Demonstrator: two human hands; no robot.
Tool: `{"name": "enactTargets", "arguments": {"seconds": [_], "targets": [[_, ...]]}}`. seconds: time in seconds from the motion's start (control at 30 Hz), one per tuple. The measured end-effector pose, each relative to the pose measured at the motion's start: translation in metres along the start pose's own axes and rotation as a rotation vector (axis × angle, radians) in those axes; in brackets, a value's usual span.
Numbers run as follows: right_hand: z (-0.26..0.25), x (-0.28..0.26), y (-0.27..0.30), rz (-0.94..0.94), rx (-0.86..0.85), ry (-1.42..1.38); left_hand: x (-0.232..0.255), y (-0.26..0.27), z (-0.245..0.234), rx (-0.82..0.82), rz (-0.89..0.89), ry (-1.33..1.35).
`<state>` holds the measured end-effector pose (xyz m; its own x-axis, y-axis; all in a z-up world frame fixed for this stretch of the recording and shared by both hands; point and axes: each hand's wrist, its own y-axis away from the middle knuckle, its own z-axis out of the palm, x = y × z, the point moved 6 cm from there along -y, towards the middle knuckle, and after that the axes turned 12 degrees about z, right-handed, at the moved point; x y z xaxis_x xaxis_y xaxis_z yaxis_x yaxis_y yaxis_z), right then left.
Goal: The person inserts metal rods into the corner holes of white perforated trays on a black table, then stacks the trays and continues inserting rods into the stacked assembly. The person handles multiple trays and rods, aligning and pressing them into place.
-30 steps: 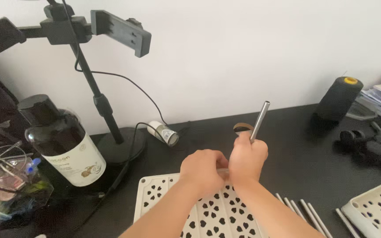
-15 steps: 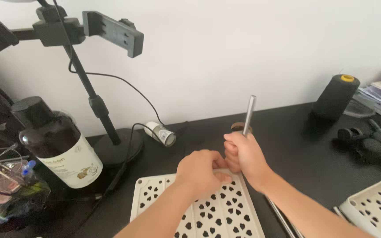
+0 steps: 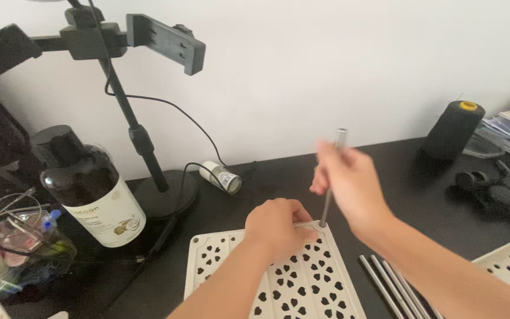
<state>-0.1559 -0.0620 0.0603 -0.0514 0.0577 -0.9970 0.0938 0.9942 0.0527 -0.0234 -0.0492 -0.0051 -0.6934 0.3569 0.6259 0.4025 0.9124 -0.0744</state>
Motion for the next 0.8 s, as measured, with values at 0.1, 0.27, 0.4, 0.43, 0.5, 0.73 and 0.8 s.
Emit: {"name": "enactTargets", "arguments": {"seconds": [0.1, 0.27, 0.4, 0.43, 0.5, 0.73, 0.8], "targets": [[0.002, -0.016, 0.004, -0.066, -0.018, -0.158, -0.001, 0.000, 0.002, -0.017, -0.028, 0.005], [0.002, -0.024, 0.009, -0.076, -0.005, -0.207, 0.000, 0.001, 0.002, -0.021, -0.029, 0.001], [0.002, -0.025, 0.014, -0.082, -0.001, -0.190, 0.000, 0.002, 0.001, -0.035, -0.034, -0.019], [0.002, -0.025, 0.014, -0.082, -0.006, -0.186, 0.000, 0.001, 0.001, -0.036, -0.032, -0.030], [0.000, -0.022, 0.014, -0.082, -0.003, -0.212, 0.002, 0.000, 0.003, -0.040, -0.034, -0.028], [-0.001, -0.012, 0.008, -0.080, -0.012, -0.246, -0.001, 0.001, 0.003, -0.014, -0.011, -0.020], [-0.002, -0.012, 0.007, -0.071, -0.021, -0.246, -0.001, 0.001, 0.004, -0.026, -0.021, -0.026]]}}
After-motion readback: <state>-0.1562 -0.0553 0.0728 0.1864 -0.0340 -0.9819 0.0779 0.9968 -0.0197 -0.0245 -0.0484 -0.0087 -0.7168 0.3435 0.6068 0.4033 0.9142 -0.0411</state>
